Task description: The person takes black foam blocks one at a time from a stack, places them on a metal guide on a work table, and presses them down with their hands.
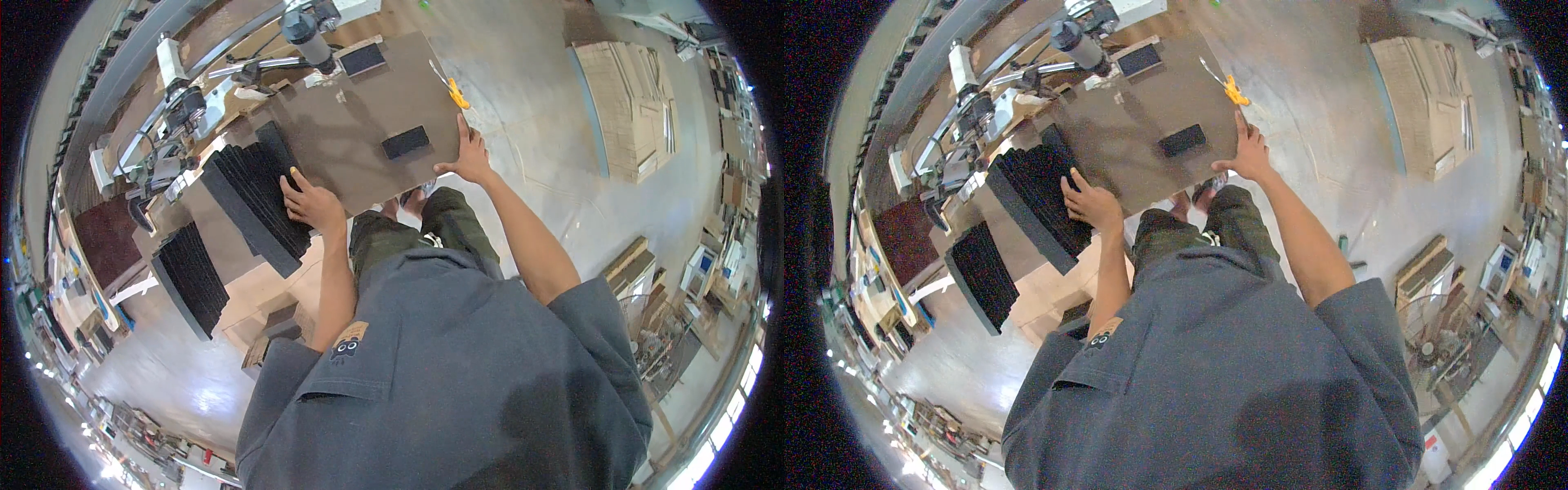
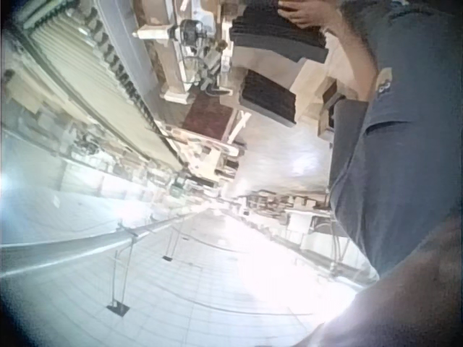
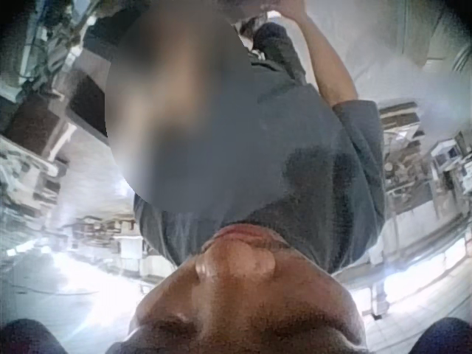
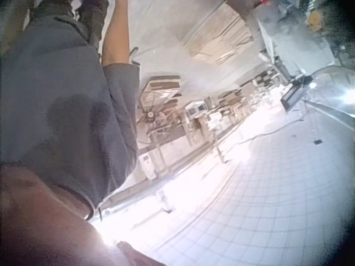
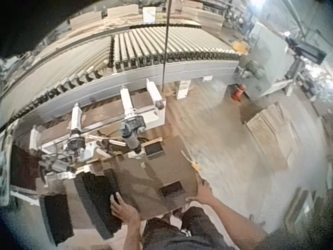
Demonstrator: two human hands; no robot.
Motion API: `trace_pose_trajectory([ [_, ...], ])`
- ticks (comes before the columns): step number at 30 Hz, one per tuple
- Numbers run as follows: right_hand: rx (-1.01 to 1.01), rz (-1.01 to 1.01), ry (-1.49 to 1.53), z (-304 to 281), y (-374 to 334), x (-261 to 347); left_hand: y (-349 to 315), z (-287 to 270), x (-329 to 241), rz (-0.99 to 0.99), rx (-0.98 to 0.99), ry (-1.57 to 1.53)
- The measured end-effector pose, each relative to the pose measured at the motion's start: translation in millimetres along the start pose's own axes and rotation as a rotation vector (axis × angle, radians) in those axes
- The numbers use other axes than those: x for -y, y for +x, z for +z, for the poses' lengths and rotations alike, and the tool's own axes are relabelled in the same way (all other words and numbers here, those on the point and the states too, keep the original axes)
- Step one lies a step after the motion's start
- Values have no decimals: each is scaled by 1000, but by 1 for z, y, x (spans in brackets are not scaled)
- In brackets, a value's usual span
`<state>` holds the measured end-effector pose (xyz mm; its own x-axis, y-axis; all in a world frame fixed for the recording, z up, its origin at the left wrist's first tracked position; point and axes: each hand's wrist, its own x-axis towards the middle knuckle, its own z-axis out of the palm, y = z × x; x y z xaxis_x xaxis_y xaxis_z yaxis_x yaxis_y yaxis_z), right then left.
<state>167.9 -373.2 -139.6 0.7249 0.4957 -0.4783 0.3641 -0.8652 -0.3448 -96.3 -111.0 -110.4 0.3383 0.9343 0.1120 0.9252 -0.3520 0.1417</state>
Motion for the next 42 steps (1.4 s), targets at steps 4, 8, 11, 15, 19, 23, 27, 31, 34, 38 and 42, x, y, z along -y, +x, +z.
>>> trace_pose_trajectory([
  [4, 0, 15, 14, 2, 0, -4, -4, -9, -7, 133, -21, -165],
  [8, 15, 23, 58, -6, -4, 2, -14, -20, -21, 230, 27, -267],
  [11, 2, 8, 79, -4, -3, 3, -20, -23, -24, 302, 32, -299],
  [15, -22, 37, 47, -2, -4, -2, -24, -22, -29, 362, 46, -333],
  [19, -20, 15, 60, 0, -1, -1, -31, -18, -22, 392, 41, -324],
  [23, -17, 11, 64, 0, -3, 0, -41, -20, -16, 409, 102, -378],
  [27, -65, -5, 57, 4, -9, -2, -59, -20, -9, 444, 170, -439],
  [31, -23, 23, 50, -4, -7, 2, -66, -12, -10, 477, 184, -477],
  [34, -8, 27, 61, -9, -6, 5, -64, -11, -19, 507, 245, -529],
  [38, 27, 28, 64, -12, -6, 4, -62, -15, -29, 541, 284, -528],
  [42, 42, 28, 67, -15, -8, 7, -63, -7, -27, 544, 295, -552],
])
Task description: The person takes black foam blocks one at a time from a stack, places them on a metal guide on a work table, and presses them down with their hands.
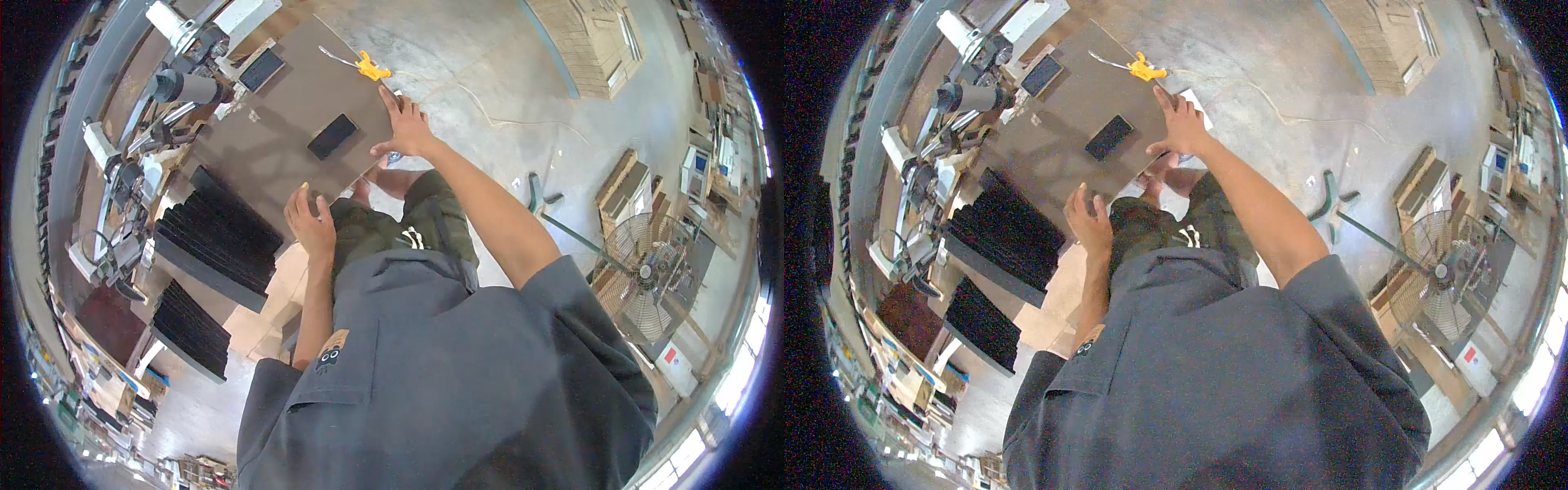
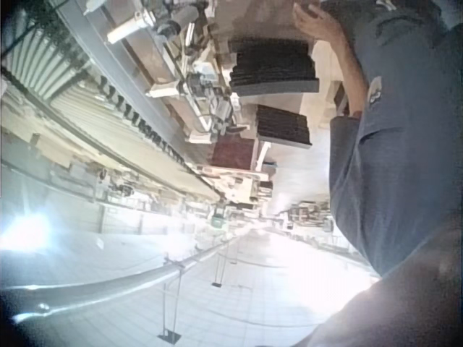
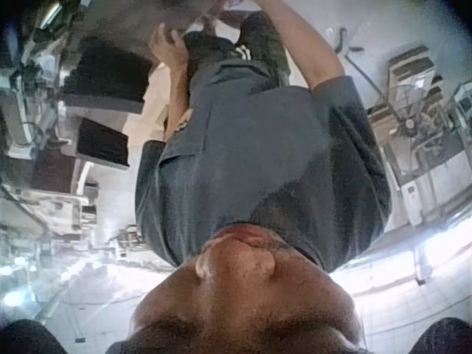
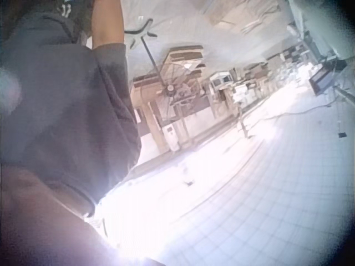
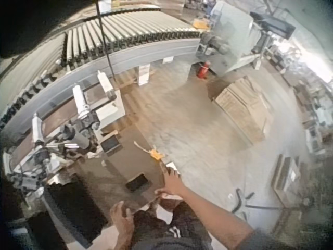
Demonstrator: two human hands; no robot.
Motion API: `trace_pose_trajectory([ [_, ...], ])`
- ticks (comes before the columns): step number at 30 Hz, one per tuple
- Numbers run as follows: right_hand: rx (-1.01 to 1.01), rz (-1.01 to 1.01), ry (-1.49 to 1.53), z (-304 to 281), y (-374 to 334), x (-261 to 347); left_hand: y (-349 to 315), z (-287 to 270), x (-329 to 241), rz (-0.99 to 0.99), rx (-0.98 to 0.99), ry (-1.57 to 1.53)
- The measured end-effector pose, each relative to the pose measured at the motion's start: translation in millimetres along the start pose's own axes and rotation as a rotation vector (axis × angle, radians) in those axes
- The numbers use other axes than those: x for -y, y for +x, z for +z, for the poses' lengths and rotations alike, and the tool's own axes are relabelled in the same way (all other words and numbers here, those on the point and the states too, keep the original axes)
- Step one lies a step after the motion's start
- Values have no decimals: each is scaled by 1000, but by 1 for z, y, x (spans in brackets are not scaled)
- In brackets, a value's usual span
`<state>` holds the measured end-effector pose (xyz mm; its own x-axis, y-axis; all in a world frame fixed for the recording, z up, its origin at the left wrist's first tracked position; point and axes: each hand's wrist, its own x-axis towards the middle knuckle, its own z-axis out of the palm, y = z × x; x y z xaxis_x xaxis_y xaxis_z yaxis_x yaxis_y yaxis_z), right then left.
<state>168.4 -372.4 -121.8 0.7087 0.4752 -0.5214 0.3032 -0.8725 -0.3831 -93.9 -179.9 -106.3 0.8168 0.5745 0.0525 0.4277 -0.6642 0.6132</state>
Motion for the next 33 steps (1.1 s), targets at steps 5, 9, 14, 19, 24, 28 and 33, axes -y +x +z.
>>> trace_pose_trajectory([
  [5, -16, 3, -22, 0, 1, -1, 5, 8, 1, 14, 19, -36],
  [9, -19, -12, -6, 3, 2, -1, 7, 12, 5, -2, 47, -59],
  [14, 16, 17, 7, -1, 2, -1, 10, 13, 2, -6, 72, -61],
  [19, 17, 24, 21, -2, -1, 0, 14, 14, 6, 11, 91, -76],
  [24, -15, 1, 32, 0, -4, -1, 12, 13, 3, 7, 89, -99],
  [28, 10, 11, 46, -3, -4, 0, 9, 15, -1, -17, 107, -137],
  [33, 10, 1, 53, -6, -5, 4, 9, 21, 5, 10, 65, -110],
])
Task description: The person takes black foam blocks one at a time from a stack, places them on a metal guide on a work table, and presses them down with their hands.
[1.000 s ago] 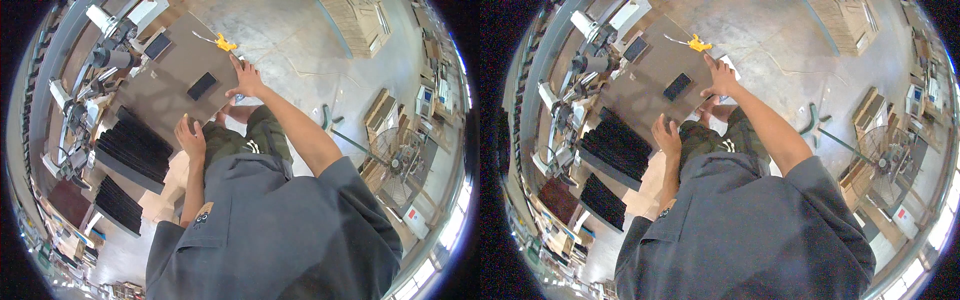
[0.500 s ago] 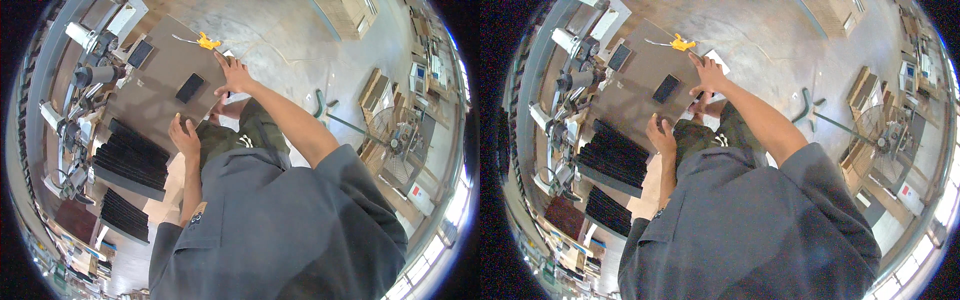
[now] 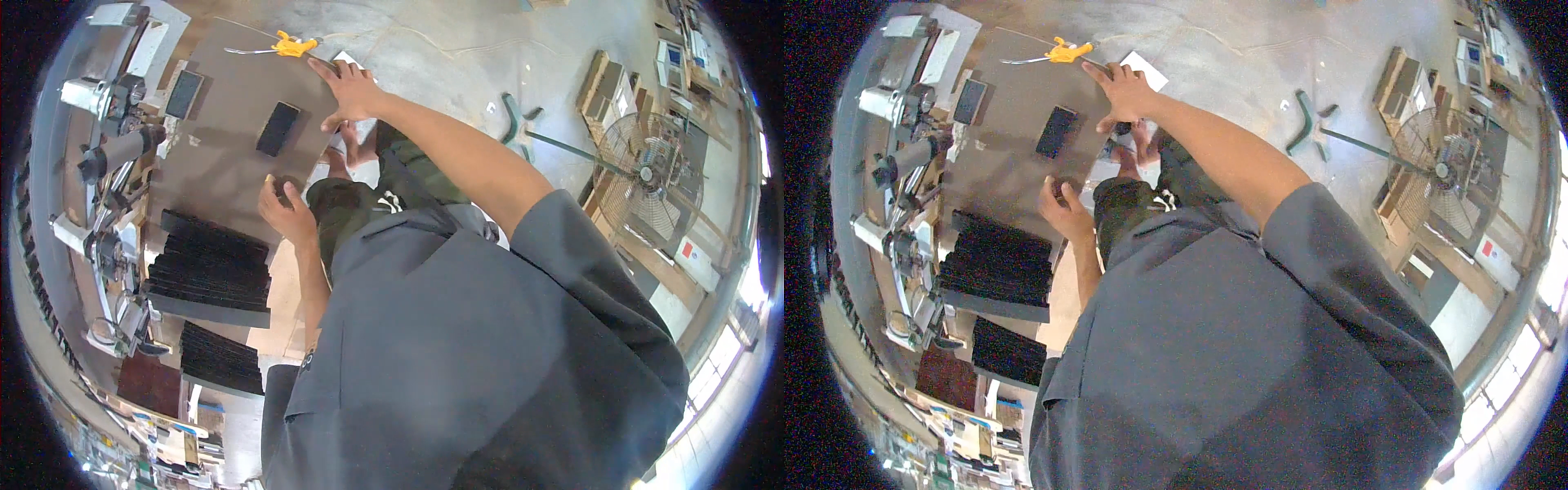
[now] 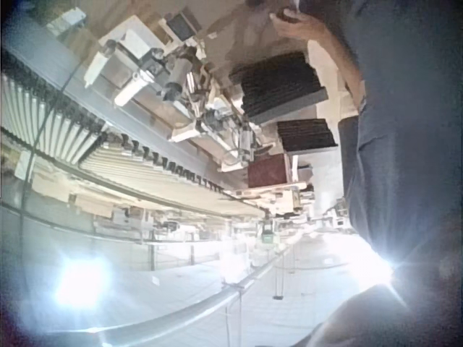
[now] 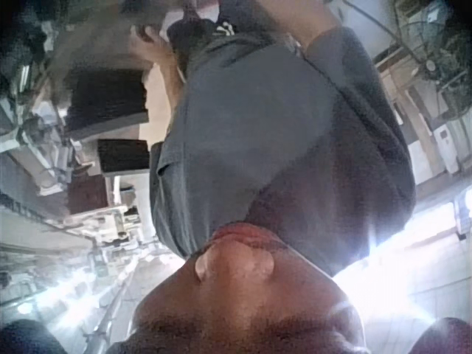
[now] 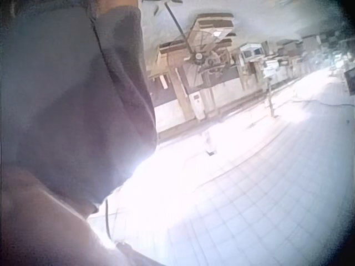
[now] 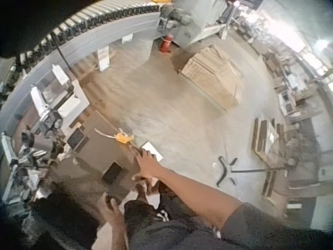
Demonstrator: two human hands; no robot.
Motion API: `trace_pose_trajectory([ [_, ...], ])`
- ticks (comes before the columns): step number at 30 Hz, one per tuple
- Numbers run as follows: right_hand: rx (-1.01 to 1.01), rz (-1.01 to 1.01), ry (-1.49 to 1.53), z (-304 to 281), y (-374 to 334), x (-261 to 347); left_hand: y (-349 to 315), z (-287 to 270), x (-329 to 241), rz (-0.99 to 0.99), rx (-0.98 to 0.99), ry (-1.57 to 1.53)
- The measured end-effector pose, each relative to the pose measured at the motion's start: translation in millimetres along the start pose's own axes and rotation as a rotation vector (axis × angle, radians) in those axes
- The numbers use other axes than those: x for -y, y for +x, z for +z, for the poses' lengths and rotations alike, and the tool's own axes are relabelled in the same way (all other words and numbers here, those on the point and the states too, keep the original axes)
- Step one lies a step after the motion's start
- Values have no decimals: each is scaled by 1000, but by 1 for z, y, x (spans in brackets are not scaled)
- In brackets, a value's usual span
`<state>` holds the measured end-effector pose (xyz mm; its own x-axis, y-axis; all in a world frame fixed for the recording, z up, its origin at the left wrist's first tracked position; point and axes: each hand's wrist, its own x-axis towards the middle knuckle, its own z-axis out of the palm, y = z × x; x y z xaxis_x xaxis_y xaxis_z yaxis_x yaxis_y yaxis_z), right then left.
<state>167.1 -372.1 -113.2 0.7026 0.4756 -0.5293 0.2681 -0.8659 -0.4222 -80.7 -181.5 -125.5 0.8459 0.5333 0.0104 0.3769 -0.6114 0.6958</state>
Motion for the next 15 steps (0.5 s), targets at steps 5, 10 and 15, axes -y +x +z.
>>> trace_pose_trajectory([
  [5, 3, 8, 12, 2, 0, -2, 8, 4, -9, 23, -14, 22],
  [10, -67, -20, -18, 11, 3, -7, 15, 7, -14, 28, 12, -33],
  [15, -94, -25, -34, 14, 2, -10, 15, 8, -8, 47, 28, -11],
])
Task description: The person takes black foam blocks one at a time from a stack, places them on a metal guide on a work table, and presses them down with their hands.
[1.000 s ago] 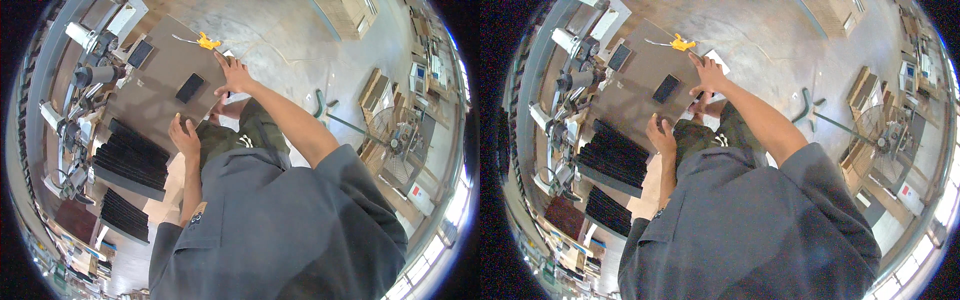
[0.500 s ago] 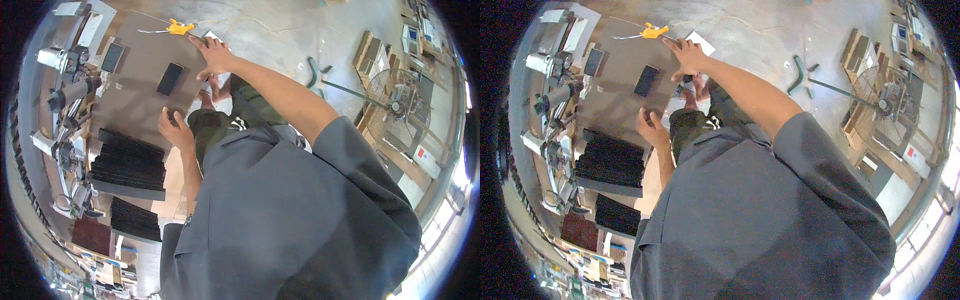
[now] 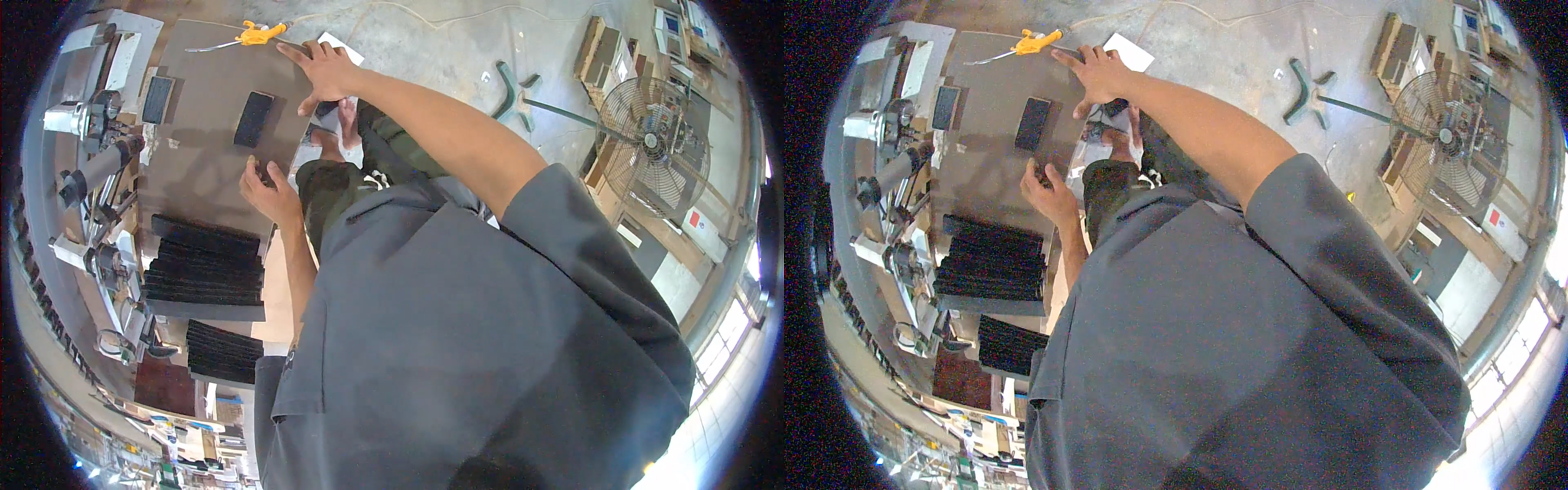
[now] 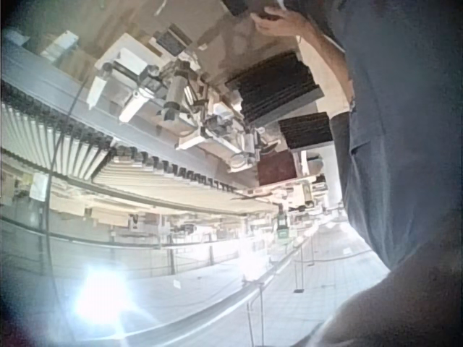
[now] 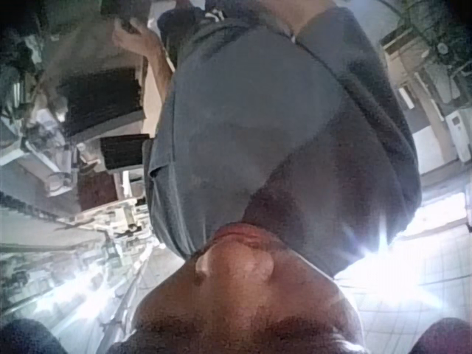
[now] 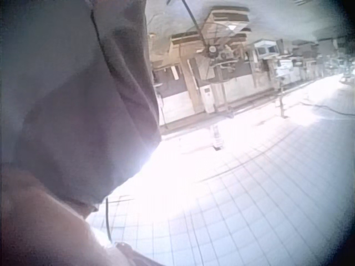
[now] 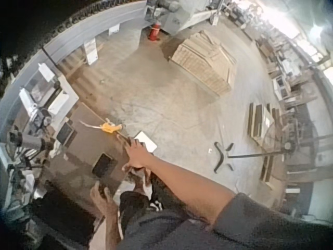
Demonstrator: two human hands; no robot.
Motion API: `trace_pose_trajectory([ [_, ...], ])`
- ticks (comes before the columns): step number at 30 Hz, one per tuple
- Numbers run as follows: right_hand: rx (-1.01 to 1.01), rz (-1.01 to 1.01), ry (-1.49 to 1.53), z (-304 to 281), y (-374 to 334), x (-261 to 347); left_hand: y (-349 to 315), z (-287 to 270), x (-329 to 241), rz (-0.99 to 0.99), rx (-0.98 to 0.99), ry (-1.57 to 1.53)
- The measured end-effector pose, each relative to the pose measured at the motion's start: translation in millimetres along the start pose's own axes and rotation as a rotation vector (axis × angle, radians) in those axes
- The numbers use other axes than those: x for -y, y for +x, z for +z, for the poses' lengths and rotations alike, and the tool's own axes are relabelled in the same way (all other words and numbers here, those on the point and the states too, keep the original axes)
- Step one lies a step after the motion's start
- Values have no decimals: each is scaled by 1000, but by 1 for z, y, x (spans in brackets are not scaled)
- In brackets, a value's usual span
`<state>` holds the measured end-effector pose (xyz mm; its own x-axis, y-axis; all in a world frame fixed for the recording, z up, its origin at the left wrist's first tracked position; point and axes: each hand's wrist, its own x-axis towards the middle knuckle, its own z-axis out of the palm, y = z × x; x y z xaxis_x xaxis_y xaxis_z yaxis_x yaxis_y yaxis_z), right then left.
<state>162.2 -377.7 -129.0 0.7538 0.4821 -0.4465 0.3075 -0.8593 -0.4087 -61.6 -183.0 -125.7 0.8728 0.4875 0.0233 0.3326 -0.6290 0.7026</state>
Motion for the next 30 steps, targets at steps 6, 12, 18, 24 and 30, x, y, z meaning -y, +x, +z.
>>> trace_pose_trajectory([
  [6, 56, 26, 24, -4, -1, 1, 3, 1, -1, -6, 21, 1],
  [12, 49, 3, 37, -7, 1, 2, 12, 1, -2, 29, 9, 75],
  [18, 22, 22, 16, -5, -3, 3, 14, 0, -7, -99, 93, -1],
  [24, 40, 44, 54, -16, -8, 7, 10, 6, 2, -71, 61, -66],
  [30, 92, 30, 63, -22, -6, 10, 12, 10, 9, 27, -11, -25],
])
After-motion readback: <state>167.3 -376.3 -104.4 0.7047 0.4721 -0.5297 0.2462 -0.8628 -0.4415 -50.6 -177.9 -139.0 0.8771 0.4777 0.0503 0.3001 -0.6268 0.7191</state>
